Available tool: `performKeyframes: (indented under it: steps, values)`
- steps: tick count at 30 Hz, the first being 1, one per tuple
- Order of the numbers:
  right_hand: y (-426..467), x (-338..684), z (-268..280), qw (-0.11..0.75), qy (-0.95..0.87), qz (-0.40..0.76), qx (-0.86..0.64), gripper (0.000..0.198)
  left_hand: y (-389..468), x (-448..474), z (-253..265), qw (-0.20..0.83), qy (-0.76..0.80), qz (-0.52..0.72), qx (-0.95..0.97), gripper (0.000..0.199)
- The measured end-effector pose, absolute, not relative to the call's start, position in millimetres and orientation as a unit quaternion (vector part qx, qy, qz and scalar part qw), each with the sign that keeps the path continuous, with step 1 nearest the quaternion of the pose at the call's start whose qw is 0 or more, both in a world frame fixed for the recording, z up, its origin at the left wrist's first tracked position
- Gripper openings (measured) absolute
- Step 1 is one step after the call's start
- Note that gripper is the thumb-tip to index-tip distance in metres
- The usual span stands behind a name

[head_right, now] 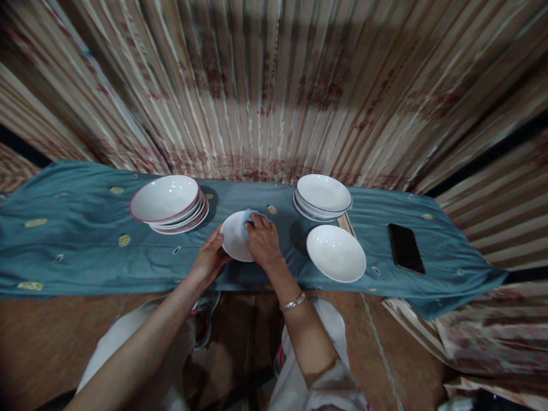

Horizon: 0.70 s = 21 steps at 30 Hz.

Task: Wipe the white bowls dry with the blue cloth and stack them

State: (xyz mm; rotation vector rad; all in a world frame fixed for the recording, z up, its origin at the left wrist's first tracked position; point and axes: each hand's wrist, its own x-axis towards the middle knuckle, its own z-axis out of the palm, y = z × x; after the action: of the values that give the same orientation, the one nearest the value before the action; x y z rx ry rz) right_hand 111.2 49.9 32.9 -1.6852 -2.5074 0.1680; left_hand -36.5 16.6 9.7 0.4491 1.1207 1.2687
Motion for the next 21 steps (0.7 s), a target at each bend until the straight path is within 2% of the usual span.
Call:
performKeyframes:
  steps: [4,11,21]
  values:
    - [48.3,114.1,36.4,0.039,-0.819,0.044,-0.571,0.041,15.9,-36.9,11.2,0.644,0.488,0.553,0.203,0.060]
    - [45.6,120.2,42.6,0.003,-0.811,0.039,-0.584,0.036,15.8,-35.7,15.3,0.640,0.500,0.548,0.199,0.053]
    - [41.3,128.2,58.5,-0.048,-0.819,0.070,-0.568,0.034,17.4,-36.0,11.7,0.634,0.501,0.552,0.206,0.062]
